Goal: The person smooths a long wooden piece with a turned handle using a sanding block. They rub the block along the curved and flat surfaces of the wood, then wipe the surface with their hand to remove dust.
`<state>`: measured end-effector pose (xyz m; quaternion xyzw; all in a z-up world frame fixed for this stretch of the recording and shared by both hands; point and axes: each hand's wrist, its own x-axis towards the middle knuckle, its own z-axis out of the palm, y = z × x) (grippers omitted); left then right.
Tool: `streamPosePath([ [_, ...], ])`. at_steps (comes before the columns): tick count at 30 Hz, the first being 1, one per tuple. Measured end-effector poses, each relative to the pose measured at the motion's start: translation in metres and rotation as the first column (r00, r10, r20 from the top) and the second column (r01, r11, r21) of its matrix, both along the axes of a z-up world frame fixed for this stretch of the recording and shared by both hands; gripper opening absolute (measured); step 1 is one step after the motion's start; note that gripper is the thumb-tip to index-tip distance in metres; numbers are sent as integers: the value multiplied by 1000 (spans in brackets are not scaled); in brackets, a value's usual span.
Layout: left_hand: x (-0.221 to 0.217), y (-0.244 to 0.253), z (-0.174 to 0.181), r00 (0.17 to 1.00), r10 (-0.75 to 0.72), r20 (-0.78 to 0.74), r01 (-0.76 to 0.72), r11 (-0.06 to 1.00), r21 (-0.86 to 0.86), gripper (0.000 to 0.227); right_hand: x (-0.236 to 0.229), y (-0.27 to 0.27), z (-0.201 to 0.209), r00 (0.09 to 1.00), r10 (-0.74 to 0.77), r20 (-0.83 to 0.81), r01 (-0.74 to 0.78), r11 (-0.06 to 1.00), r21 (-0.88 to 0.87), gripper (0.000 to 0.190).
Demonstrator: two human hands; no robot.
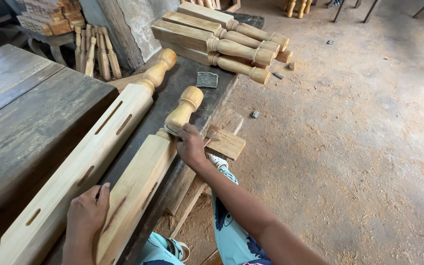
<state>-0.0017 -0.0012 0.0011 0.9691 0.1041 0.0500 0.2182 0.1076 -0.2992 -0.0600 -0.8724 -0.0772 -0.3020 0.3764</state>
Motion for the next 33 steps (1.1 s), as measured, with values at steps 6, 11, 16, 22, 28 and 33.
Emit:
streamPosePath([
  [6, 1, 0, 0, 1000, 6, -20, -6, 1000, 12, 46, -27, -1, -5, 996, 13, 87, -46, 922, 385, 36],
  [11, 2, 2, -2, 999, 20, -49, -18, 999, 27, 47, -18, 2, -19, 997, 24, 71, -53, 891, 451, 32],
  [16, 0, 4, -6, 999, -21, 40, 20, 999, 26, 46, -11, 10, 2, 992, 97, 79, -123, 874, 470, 31],
  [22, -2, 0, 3, 998, 2, -58, -2, 1000, -6, 48, -7, 6, 2, 976, 116, 184, -172, 928, 332, 30],
  [28, -2, 1, 3, 999, -13, -34, 14, 1000, 10, 49, 1, -2, -44, 1000, 15, 14, -20, 911, 411, 22],
  [33, -2, 1, 1, 999, -35, 13, 35, 999, -11, 49, -1, 4, -29, 997, 72, 39, -82, 834, 545, 8],
])
